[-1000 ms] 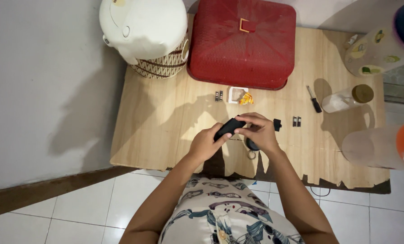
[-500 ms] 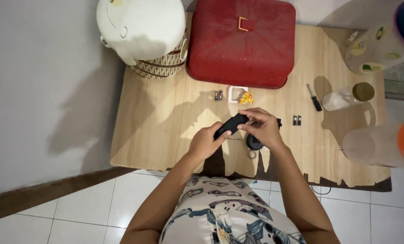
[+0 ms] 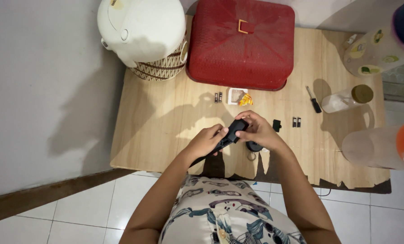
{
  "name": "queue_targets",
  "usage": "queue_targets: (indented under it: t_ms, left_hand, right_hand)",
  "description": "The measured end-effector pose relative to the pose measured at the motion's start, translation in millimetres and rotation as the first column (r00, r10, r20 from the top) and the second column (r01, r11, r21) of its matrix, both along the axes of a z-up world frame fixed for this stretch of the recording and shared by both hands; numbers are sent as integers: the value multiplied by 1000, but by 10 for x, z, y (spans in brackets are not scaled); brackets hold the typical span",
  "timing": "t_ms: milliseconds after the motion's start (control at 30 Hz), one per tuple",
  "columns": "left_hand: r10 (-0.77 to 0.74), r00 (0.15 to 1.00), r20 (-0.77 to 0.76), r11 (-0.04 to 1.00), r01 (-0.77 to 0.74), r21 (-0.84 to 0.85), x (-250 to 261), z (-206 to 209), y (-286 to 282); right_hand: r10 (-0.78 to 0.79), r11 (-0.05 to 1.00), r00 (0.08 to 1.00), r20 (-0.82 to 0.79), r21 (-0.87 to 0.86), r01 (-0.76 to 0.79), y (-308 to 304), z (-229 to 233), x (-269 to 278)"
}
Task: Assembling or repairing a portable digital luggage scale by snapping plastic housing components together and checking the battery and display.
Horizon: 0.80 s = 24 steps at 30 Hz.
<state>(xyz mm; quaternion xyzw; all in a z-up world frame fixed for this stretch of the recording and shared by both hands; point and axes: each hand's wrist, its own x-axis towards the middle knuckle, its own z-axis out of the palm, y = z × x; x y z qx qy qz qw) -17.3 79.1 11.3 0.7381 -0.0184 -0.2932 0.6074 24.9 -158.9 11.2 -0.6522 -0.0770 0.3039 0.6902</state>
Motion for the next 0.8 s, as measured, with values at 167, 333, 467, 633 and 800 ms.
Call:
queue_targets:
  t_ms: [167,333,467,633,800]
  left_hand:
    - [-13,995,-98,993,1,-119,64,-62,19]
    - [-99,980,-171,969,56,-242,116,-247,44]
    - [-130,958,-256,961,58,-270,109,-260,-4]
    - [-157,953,-259,966,94,-240,125,-218,-8]
    - [-196,952,-236,980,180,-88,143,-122,5]
  right_hand:
    - [-85,996,996,-16,-12,85,9,-55,-77]
    - [-188,982,982,7,3,188,17,1,-160]
    - [-118,981,969,217,-127,148,77,179,-212]
    - [-41,950,984,174,-299,92,85,332,-187]
    - [57,962,922,384,-269,53,114,409,-194]
